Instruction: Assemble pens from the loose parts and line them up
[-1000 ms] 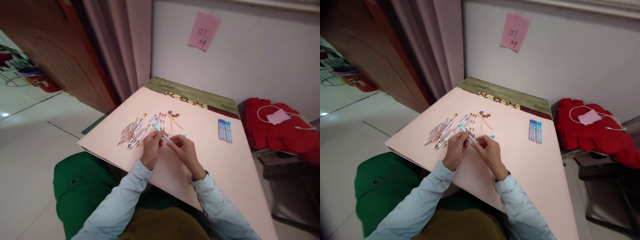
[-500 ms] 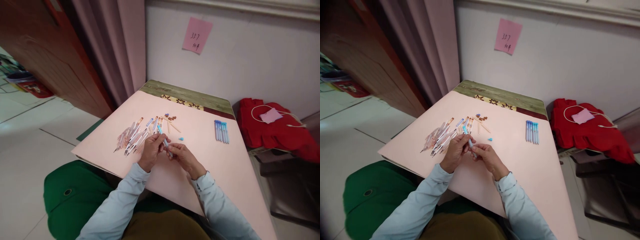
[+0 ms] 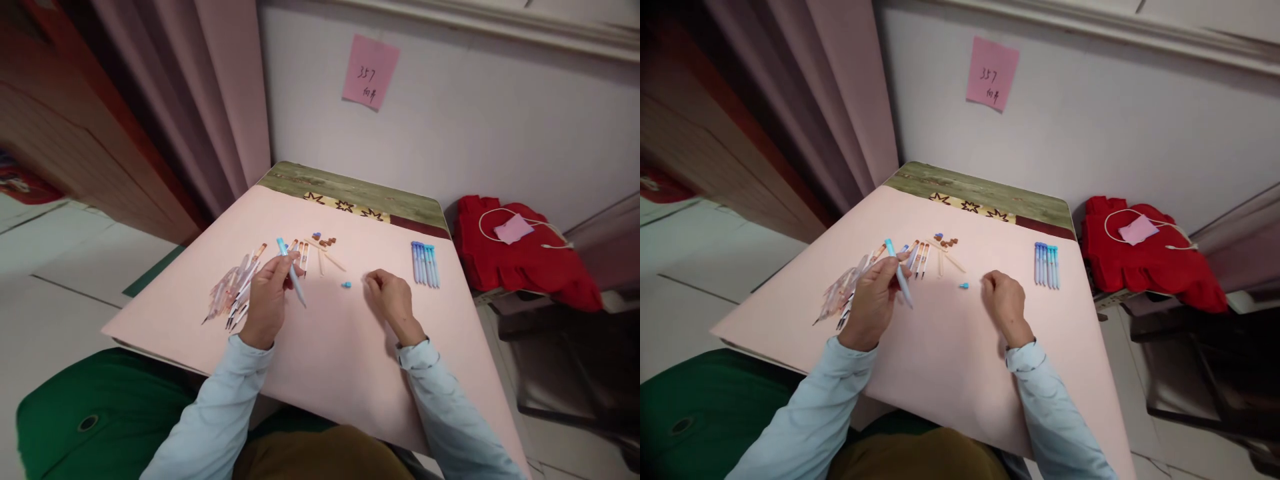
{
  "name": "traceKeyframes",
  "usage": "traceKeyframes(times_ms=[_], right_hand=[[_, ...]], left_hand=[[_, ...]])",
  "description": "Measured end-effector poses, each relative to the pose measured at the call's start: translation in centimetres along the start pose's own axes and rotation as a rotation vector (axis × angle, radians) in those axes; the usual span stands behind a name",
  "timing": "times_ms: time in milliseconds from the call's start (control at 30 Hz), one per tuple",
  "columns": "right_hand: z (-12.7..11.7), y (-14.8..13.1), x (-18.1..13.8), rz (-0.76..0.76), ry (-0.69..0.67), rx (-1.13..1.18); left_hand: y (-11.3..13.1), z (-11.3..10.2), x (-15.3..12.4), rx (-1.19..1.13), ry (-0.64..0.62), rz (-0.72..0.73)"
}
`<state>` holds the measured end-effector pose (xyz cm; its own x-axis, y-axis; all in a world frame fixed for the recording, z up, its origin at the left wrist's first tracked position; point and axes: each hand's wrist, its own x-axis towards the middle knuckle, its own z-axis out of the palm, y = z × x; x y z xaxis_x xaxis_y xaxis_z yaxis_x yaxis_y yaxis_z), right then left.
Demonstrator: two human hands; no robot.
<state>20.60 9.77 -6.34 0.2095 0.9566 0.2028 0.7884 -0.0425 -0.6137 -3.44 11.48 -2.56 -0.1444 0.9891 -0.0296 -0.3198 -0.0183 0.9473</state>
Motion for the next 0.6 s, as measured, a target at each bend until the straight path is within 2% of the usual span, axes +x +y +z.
traceKeyframes(times_ms=[133,267,367,500,600], right_hand=[[1.6,0.2,0.5,-0.079,-0.101,0.084],[3.3,-0.6,-0.1,-0.126,-0.123,0.058],[3.9,-0.4,-0.3,-0.053,-0.065,0.154],[4.7,0.2,-0.2,0.115,0.041,0.489],[4.8,-0.3,-0.2,0.177,0.052,0.708]], left_hand=[[0.9,0.0,0.2,-0.008,-0.042,-0.022],[0.4,1.1,0.0,-0.038,-0.14,-0.145],[-0.4,1.9,-0.3,-0.043,-0.201,-0.239],[-1.4,2.4,-0.6,-0.015,-0.232,-0.304],[-2.1,2.5,-0.9,-0.007,-0.242,-0.346]])
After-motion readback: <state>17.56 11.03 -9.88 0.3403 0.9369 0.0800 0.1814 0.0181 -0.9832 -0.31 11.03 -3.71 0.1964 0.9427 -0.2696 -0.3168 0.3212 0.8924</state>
